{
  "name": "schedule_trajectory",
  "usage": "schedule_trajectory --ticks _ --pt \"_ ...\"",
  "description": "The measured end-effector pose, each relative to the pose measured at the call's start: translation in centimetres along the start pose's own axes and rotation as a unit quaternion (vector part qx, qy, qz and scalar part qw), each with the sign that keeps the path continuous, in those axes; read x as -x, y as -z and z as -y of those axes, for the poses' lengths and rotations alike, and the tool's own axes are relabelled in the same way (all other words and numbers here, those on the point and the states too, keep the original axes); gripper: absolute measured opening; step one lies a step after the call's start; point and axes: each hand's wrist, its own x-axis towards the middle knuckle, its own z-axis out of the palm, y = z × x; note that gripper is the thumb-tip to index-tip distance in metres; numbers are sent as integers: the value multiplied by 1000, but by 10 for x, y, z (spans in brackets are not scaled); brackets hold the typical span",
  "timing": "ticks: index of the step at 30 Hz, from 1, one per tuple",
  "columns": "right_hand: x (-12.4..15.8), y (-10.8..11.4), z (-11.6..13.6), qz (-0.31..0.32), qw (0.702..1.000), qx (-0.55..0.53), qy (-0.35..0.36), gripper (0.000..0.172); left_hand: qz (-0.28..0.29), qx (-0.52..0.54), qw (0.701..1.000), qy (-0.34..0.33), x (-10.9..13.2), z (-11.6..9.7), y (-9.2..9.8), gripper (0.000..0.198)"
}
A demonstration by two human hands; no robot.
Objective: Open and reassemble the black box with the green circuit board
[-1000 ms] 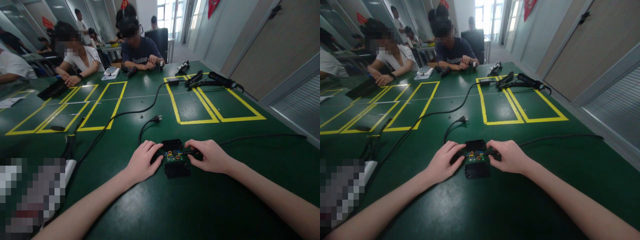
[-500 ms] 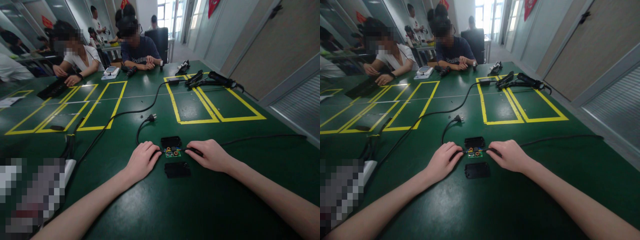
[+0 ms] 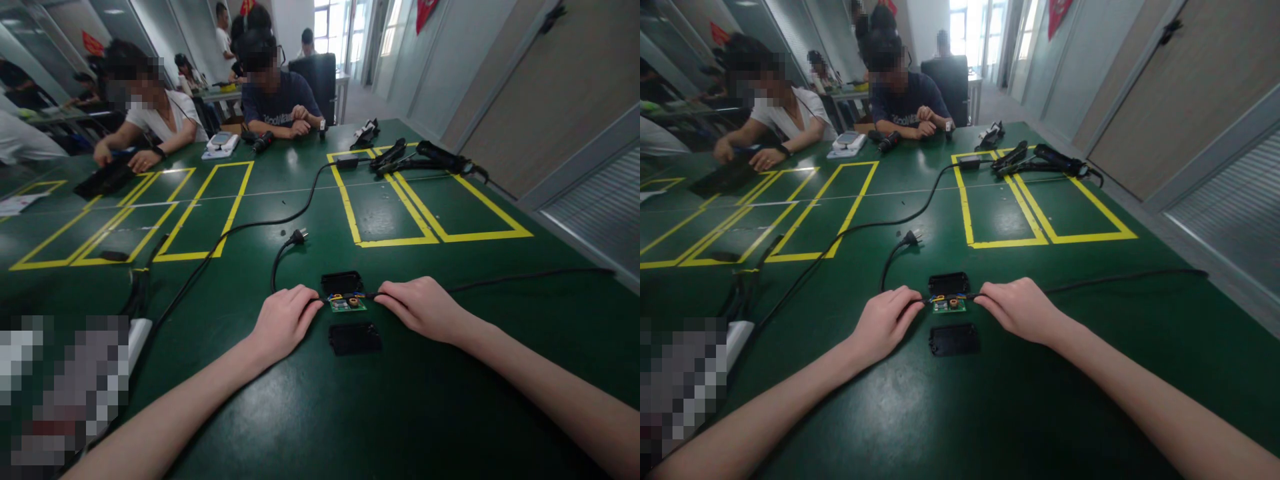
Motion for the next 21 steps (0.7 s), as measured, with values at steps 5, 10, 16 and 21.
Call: schedule_trajectory --ticks 5,10,16,21 --pt "2 3 1 -20 999 15 27 46 -20 33 999 -19 1 -1 4 31" --pt "3 9 2 -40 996 1 77 44 -31 75 995 -64 1 -1 7 30" --pt "7 17 8 -38 992 -15 122 41 -38 98 988 -111 2 -3 11 27" --pt "10 17 12 -27 988 -26 147 32 -47 101 980 -168 4 -4 12 16"
